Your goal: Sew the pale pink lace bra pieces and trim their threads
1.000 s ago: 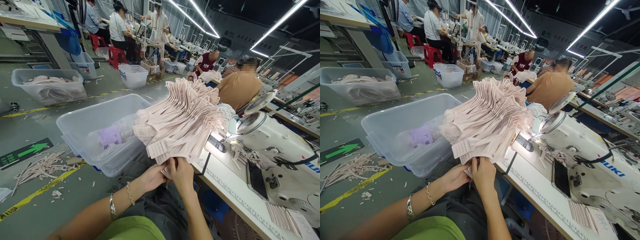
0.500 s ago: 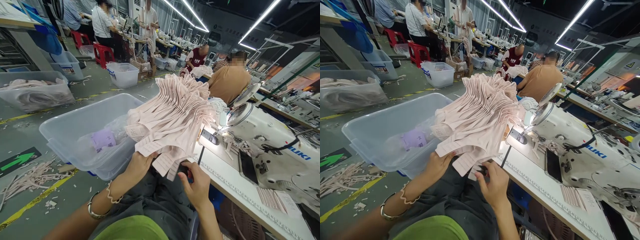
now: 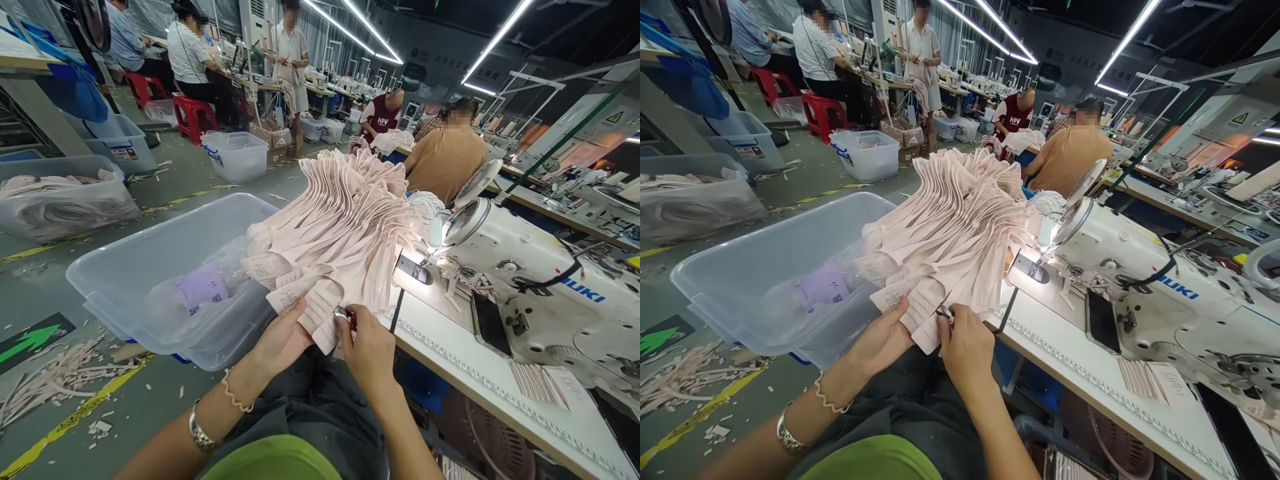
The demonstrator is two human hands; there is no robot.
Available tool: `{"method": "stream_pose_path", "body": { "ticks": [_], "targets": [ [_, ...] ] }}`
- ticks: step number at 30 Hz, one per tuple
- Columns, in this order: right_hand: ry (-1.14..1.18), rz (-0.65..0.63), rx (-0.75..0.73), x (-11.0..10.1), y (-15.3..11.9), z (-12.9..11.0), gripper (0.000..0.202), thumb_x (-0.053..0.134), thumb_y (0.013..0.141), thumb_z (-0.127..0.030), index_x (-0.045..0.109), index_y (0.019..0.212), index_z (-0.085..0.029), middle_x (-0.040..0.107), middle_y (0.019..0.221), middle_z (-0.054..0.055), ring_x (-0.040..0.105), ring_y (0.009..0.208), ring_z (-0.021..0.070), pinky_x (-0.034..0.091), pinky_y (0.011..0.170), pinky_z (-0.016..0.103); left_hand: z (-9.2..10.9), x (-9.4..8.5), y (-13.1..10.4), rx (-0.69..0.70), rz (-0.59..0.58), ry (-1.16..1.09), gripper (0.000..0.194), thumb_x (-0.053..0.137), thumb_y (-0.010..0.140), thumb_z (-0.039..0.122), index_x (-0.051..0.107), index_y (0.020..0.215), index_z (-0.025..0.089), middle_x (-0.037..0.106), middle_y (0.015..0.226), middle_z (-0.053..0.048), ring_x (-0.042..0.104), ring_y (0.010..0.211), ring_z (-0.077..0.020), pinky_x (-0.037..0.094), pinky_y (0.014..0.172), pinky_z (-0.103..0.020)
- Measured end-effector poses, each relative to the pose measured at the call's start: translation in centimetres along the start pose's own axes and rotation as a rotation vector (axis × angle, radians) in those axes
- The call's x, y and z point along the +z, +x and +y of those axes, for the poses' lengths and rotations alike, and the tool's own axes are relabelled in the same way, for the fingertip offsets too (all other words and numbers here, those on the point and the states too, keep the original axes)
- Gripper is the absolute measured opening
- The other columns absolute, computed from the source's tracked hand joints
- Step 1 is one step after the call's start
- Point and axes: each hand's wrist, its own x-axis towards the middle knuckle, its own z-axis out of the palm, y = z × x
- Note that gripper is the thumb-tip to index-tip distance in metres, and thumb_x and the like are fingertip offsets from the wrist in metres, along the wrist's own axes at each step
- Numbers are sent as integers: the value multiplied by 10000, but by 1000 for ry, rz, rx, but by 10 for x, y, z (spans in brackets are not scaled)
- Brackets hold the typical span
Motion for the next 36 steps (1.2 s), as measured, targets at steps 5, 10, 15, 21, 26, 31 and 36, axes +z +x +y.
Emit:
{"method": "stream_pose_path", "body": {
  "ticks": [5,10,15,21,26,31,36],
  "targets": [
    [-86,-83,66,11,5,2,293,396,1027,-328,606,871,-197,693,693,22,625,565,157,274,524,280,-6,-7,-3,-49,15,-20,434,648,928,427,635,1285,181,653,1317,-122,595,1244,-296,501,1042,-451],
    [-88,-281,223,27,4,6,156,435,927,-194,586,892,-178,689,704,41,634,593,191,259,533,272,-42,-12,-8,24,-45,20,540,895,683,361,717,1150,158,699,1224,-114,611,1189,-281,498,1005,-358],
    [9,-301,327,28,-4,10,166,436,913,-202,599,933,-171,691,708,48,647,621,206,302,554,273,-62,-15,0,-2,69,257,349,884,682,248,763,967,89,761,990,-140,697,900,-247,527,825,-323],
    [154,-48,351,-6,-13,20,268,452,957,-405,605,971,-186,681,725,23,659,646,175,394,588,254,-24,-12,11,119,209,36,427,731,778,115,682,1202,135,752,1114,-99,693,1066,-254,527,983,-363],
    [114,-59,224,-19,-16,9,229,467,963,-369,608,967,-188,688,732,26,671,663,165,403,596,243,-11,0,5,29,75,-126,541,529,924,113,465,1459,162,708,1235,-101,694,1105,-245,509,1061,-416],
    [18,-63,108,-12,-11,-1,290,406,1019,-369,611,932,-184,686,715,34,654,642,163,357,575,247,-18,-4,3,71,70,-125,551,533,919,68,478,1451,200,740,1171,-64,721,1033,-196,529,1027,-330],
    [-110,-118,81,0,-6,-1,307,380,1030,-311,619,874,-198,691,688,31,629,585,160,273,528,269,-24,-7,4,52,53,-84,547,610,902,108,510,1425,237,727,1203,-71,696,1096,-215,506,1049,-377]
  ]
}}
